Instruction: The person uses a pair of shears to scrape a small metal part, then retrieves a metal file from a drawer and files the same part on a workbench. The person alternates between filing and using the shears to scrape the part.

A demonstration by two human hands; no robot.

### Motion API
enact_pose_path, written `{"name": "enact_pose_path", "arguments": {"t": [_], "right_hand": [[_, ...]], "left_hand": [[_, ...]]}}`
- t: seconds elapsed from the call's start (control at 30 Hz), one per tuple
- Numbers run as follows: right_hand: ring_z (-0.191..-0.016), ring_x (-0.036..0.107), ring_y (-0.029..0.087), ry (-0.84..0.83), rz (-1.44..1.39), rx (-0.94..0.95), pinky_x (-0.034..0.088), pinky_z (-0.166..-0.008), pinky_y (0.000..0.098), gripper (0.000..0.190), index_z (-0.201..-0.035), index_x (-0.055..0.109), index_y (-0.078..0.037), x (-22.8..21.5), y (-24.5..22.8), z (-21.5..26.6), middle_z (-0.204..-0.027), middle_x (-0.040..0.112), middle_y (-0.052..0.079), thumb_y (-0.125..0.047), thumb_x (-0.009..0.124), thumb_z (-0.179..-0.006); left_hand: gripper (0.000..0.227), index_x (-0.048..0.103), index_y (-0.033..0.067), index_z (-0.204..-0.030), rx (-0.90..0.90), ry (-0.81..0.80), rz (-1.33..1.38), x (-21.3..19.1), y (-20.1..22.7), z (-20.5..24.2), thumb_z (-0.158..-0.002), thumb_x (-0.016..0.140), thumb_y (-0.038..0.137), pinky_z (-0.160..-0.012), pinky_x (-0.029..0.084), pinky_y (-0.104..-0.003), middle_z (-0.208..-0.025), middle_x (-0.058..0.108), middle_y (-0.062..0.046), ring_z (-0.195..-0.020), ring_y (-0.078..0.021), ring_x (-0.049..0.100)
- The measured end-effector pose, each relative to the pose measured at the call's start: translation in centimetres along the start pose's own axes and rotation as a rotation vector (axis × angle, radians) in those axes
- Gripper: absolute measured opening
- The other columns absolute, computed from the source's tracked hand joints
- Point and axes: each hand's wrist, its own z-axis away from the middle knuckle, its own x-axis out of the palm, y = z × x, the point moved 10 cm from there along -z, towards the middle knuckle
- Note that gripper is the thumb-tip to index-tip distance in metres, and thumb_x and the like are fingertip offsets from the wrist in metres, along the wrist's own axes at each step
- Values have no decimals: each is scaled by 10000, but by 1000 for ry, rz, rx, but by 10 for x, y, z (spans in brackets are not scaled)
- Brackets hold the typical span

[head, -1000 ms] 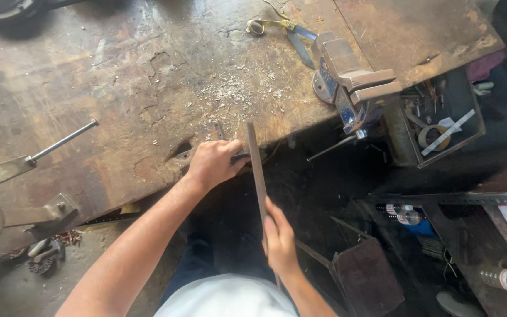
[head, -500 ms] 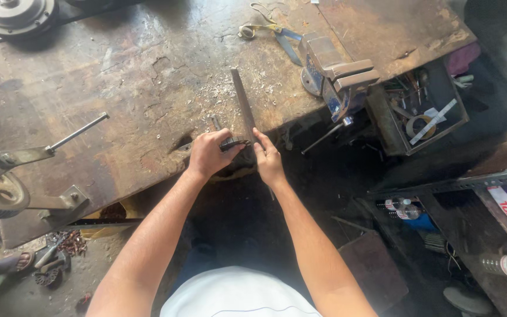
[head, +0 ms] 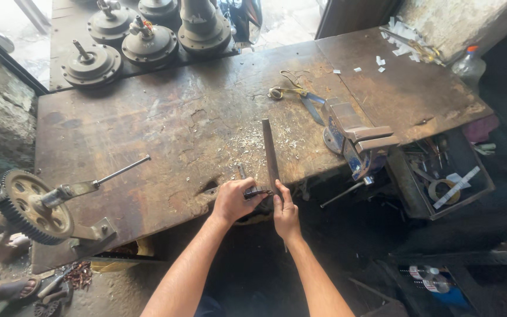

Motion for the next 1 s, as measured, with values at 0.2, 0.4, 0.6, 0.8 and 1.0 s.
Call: {"name": "enact_pose_path", "arguments": {"t": [0.2,0.4,0.6,0.8,1.0], "right_hand": [[-1304,597,364,59,-24,-316,493,-1018,408,432,-1471,487,-135,-6,-15,7,-1360,660,207,-166,487,-1040],[-1258,618,377,39,1,-212,530,-971,418,447,-1464,491,-189,-4,-4,6,-1283,695,207,-187,490,-1017],[-1198,644,374,60,32,-160,559,-923,418,461,-1456,497,-256,-2,17,-7,-1262,712,185,-208,508,-998],[-982,747,377,68,65,-125,585,-769,439,476,-1466,473,-297,9,27,-16,-1145,758,164,-242,500,-994],[-789,815,334,12,95,30,591,-737,420,485,-1496,446,-332,0,28,-9,-909,778,223,-279,483,-1015]], "left_hand": [[325,691,95,-799,-22,-2,7,3,-1,5,-745,855,370,-604,559,-437,-691,709,-134,-679,-340,723],[327,688,93,-771,-38,-12,-8,4,-2,6,-727,862,367,-590,553,-443,-670,698,-145,-672,-352,718],[338,678,76,-754,-37,-26,50,3,0,-3,-717,879,345,-574,553,-444,-656,692,-162,-650,-370,708],[317,706,91,-769,-113,-26,57,3,-13,1,-701,892,339,-591,560,-429,-656,722,-143,-656,-345,729],[310,698,90,-777,-104,-37,71,5,-6,2,-716,880,334,-596,566,-420,-677,725,-127,-666,-326,740]]}}
